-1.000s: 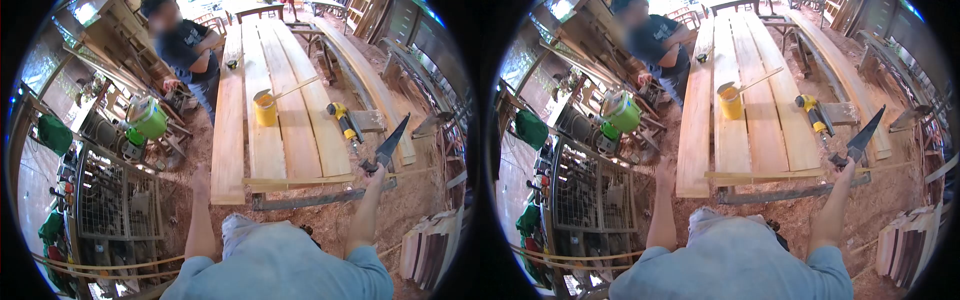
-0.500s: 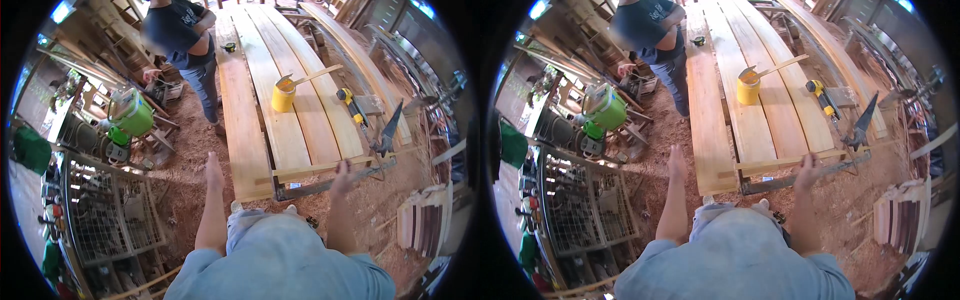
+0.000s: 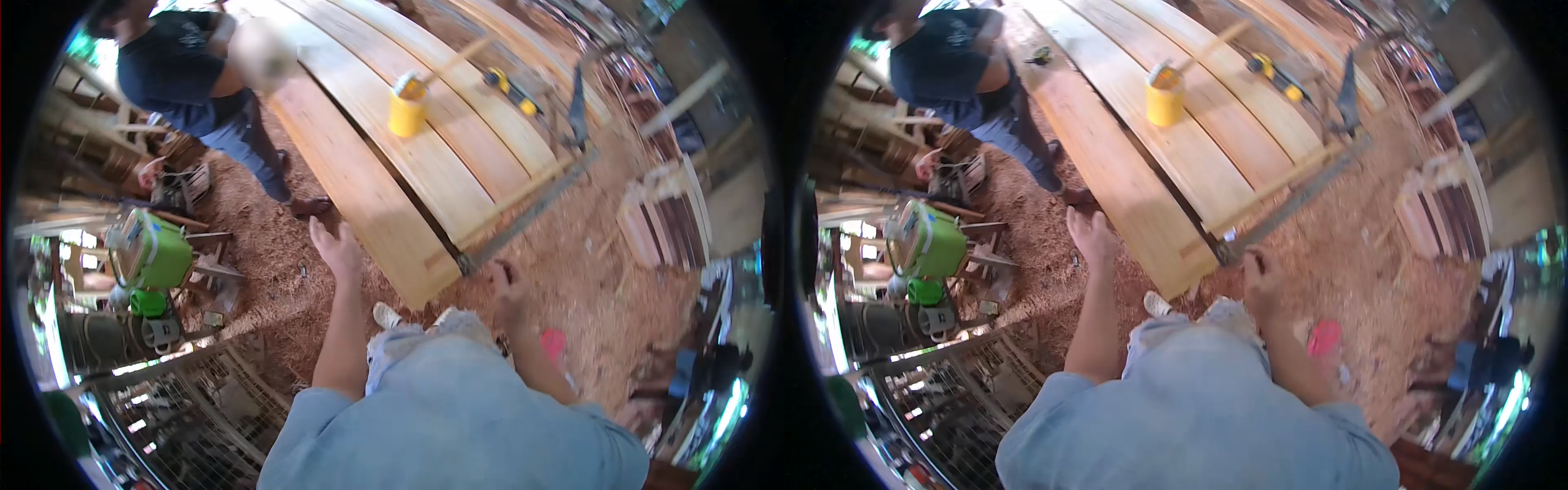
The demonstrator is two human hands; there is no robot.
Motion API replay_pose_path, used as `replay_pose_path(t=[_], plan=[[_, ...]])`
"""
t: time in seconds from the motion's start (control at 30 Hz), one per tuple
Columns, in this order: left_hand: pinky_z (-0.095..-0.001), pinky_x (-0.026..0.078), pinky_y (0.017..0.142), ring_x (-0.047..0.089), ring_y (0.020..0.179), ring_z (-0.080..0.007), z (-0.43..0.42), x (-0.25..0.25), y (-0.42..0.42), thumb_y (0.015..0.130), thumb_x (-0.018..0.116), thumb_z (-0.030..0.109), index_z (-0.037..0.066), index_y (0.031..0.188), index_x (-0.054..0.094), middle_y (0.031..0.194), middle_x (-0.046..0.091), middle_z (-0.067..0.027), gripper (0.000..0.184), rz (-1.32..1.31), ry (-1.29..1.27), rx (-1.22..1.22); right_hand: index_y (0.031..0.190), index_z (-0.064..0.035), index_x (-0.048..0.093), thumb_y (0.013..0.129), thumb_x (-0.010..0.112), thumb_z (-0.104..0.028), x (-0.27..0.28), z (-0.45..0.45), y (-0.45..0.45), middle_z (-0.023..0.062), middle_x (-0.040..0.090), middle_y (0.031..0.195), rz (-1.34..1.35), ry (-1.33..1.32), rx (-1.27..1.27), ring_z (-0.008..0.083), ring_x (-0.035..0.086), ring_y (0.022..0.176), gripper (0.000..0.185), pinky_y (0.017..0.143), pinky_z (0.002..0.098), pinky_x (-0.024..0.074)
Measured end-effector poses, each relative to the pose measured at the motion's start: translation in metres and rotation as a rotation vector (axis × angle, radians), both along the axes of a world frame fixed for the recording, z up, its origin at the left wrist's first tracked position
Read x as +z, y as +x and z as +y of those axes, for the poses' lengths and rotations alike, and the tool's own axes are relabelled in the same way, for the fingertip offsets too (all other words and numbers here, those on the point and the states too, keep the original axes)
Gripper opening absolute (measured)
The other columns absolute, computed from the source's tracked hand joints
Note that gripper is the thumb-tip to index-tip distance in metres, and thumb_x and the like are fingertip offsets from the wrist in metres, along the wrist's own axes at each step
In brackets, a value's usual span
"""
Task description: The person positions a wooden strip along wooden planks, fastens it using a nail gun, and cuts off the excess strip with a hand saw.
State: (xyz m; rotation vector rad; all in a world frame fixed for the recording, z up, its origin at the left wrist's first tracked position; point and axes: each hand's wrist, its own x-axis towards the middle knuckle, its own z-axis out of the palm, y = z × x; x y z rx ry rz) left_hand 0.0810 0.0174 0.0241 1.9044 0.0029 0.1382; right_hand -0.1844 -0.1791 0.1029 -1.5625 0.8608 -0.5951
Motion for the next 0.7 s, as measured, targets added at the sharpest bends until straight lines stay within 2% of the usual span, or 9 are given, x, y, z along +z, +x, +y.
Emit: replay_pose_path(t=[0.07,0.27,0.37,0.43,0.5,0.53,0.57,0.63,0.7], plan=[[-0.0413,0.025,0.123,0.032,0.149,-0.0366,0.006,-0.028,0.018,0.096,0.064,0.037,-0.007,0.154,0.029,0.161,0.029,-0.0256,0.080,0.317,-0.471,-0.046,0.114,-0.0005,0.066,0.097,0.064,-0.012,0.002,-0.005,-0.015,0.0017,0.064,0.090,0.032,0.037,-0.121,0.0088,0.059,0.077,0.020,0.067,0.0242,0.0472],[-0.0464,0.024,0.123,0.027,0.151,-0.0371,0.007,-0.151,-0.023,0.091,0.046,0.078,0.003,0.159,0.025,0.162,0.029,-0.0209,0.103,1.291,-0.708,-0.008,0.111,0.0001,0.069,0.097,0.064,-0.016,-0.034,-0.009,-0.064,0.0016,0.066,0.087,0.153,0.153,-0.179,0.0099,0.060,0.073,0.022,0.065,0.0250,0.0486],[-0.0468,0.026,0.123,0.027,0.151,-0.0369,-0.001,-0.138,-0.064,0.093,0.043,0.076,0.008,0.160,0.026,0.163,0.027,-0.0211,0.097,1.286,-0.959,-0.221,0.114,0.0001,0.069,0.097,0.065,-0.021,-0.113,-0.019,-0.106,0.0027,0.067,0.087,0.417,0.022,0.064,0.0105,0.060,0.072,0.028,0.065,0.0253,0.0484],[-0.0489,0.032,0.119,0.036,0.146,-0.0359,0.001,-0.153,-0.073,0.095,0.041,0.074,0.010,0.157,0.033,0.159,0.036,-0.0179,0.090,1.195,-0.949,-0.328,0.116,-0.0004,0.068,0.096,0.065,-0.024,-0.164,-0.004,-0.157,0.0032,0.066,0.087,0.546,0.234,0.045,0.0112,0.058,0.068,0.031,0.059,0.0268,0.0463],[-0.0509,0.037,0.116,0.043,0.141,-0.0352,-0.003,-0.185,-0.060,0.097,0.041,0.070,0.010,0.153,0.041,0.155,0.045,-0.0131,0.082,1.027,-1.084,-0.568,0.111,-0.0013,0.068,0.093,0.067,-0.025,-0.178,0.021,-0.223,0.0026,0.063,0.080,0.613,0.431,-0.028,0.0131,0.057,0.064,0.030,0.053,0.0309,0.0445],[-0.0523,0.037,0.115,0.046,0.138,-0.0353,0.002,-0.234,-0.051,0.099,0.040,0.064,0.011,0.149,0.046,0.153,0.050,-0.0091,0.073,0.768,-1.053,-0.930,0.107,-0.0028,0.075,0.092,0.063,-0.025,-0.246,0.029,-0.295,0.0076,0.074,0.085,0.928,0.342,-0.144,0.0207,0.068,0.077,0.029,0.067,0.0356,0.0536],[-0.0523,0.037,0.115,0.046,0.138,-0.0353,0.004,-0.220,-0.047,0.099,0.040,0.064,0.011,0.149,0.046,0.153,0.050,-0.0091,0.073,0.810,-1.025,-0.982,0.097,-0.0055,0.075,0.092,0.063,-0.030,-0.211,0.054,-0.312,0.0074,0.071,0.076,0.951,0.562,-0.364,0.0206,0.069,0.076,0.028,0.063,0.0373,0.0530],[-0.0526,0.036,0.115,0.045,0.139,-0.0357,-0.007,-0.161,-0.041,0.101,0.036,0.058,0.011,0.150,0.045,0.155,0.047,-0.0100,0.068,1.245,-1.217,-0.561,0.090,-0.0076,0.072,0.092,0.064,-0.033,-0.304,0.101,-0.455,0.0059,0.066,0.071,0.999,0.312,-0.150,0.0195,0.068,0.074,0.027,0.059,0.0382,0.0519],[-0.0530,0.036,0.116,0.044,0.140,-0.0345,-0.026,-0.154,-0.026,0.100,0.037,0.061,0.012,0.151,0.043,0.156,0.044,-0.0105,0.071,1.172,-1.065,-0.613,0.092,-0.0073,0.071,0.092,0.063,-0.030,-0.201,0.150,-0.393,0.0067,0.068,0.077,0.950,0.662,-0.550,0.0196,0.068,0.073,0.024,0.059,0.0374,0.0529]])
